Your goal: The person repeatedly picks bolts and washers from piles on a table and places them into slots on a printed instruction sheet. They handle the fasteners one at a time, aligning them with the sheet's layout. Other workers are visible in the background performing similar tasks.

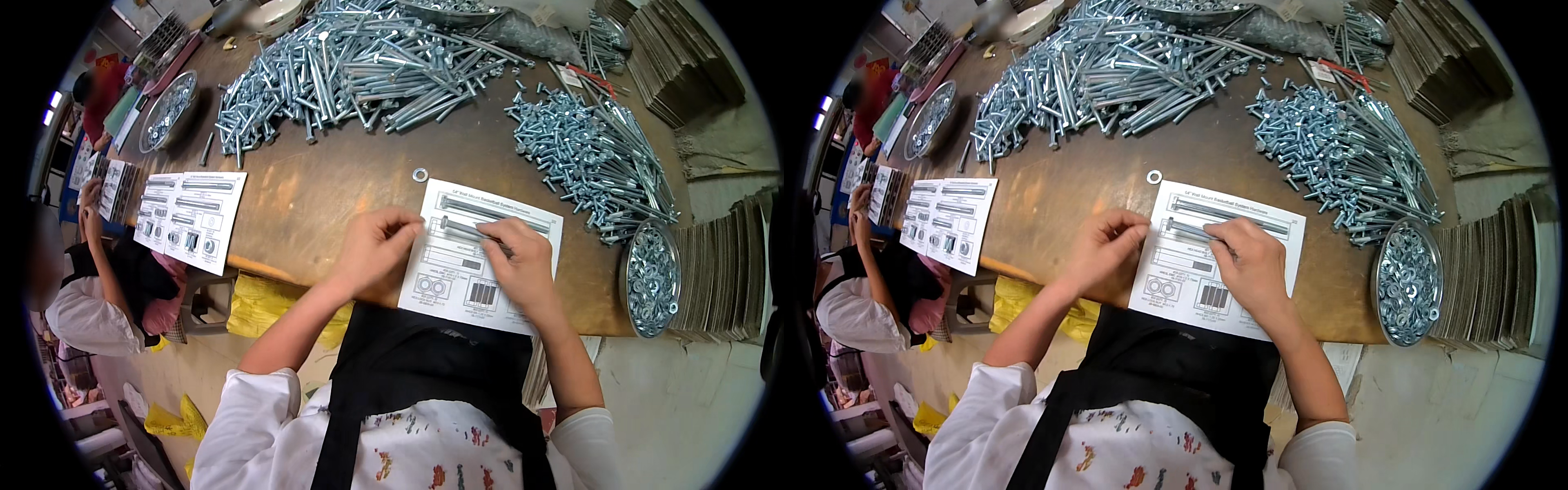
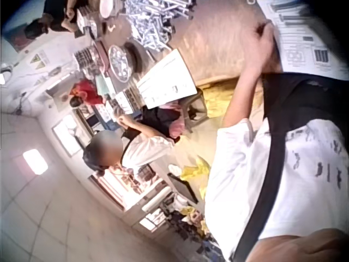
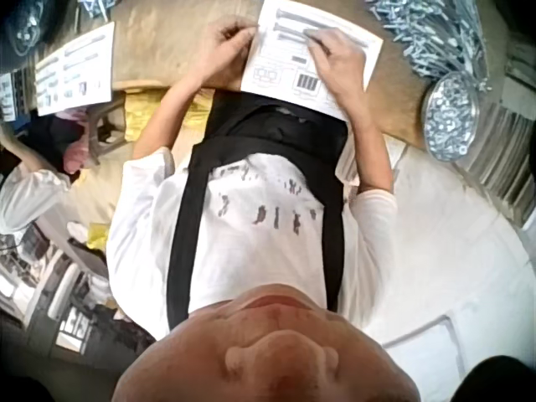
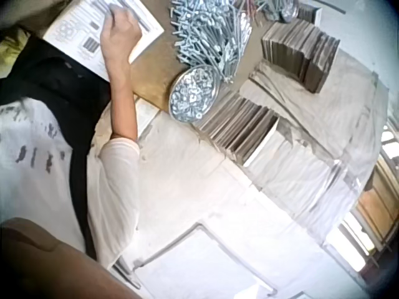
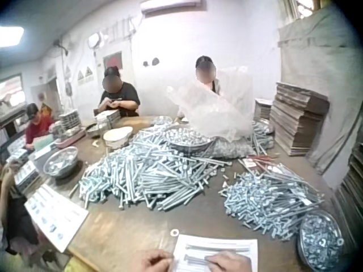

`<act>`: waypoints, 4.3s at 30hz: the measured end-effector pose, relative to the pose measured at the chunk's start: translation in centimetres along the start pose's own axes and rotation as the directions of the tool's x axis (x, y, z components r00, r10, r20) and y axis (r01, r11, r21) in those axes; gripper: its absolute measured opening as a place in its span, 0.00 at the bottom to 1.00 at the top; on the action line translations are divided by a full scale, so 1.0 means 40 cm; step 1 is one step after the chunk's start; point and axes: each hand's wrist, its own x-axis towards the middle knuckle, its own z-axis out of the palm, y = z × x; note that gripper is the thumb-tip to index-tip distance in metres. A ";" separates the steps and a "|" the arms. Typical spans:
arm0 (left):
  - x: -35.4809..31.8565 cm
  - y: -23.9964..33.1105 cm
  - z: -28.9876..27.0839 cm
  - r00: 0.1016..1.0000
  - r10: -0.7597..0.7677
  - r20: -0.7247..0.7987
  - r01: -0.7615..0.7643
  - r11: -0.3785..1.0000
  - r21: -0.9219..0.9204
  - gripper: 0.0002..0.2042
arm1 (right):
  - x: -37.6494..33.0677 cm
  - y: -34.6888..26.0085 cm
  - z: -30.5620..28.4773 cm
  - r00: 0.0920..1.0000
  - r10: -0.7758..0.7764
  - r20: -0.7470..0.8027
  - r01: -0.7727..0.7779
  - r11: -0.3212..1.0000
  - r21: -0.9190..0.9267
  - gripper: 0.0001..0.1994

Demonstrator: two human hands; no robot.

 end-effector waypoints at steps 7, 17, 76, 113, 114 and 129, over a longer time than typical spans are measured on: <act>0.029 0.002 0.020 0.966 0.251 0.060 -0.251 0.865 0.434 0.16 | 0.009 0.019 0.045 0.980 -0.199 -0.006 0.191 0.949 -0.251 0.07; 0.162 0.007 -0.299 0.835 0.265 -0.482 0.131 0.755 0.643 0.17 | 0.004 -0.017 0.006 0.969 -0.211 -0.126 0.175 0.953 -0.248 0.12; 0.416 0.193 0.040 0.886 0.430 0.174 -0.462 0.791 0.400 0.10 | 0.753 0.407 -0.085 0.981 0.188 0.048 -0.134 0.835 -0.534 0.22; -0.128 0.041 -0.022 0.965 0.136 0.225 -0.221 0.884 0.412 0.13 | -0.083 -0.112 0.088 0.956 -0.095 0.278 0.141 0.979 -0.148 0.11; -0.129 0.031 -0.017 0.963 0.162 0.216 -0.244 0.864 0.441 0.14 | -0.088 -0.105 0.092 0.951 -0.075 0.301 0.117 0.985 -0.124 0.14; 0.380 0.089 0.180 0.821 0.521 0.232 -0.556 0.639 0.531 0.16 | 0.153 0.238 -0.129 0.998 -0.018 -0.056 -0.025 0.731 -0.682 0.04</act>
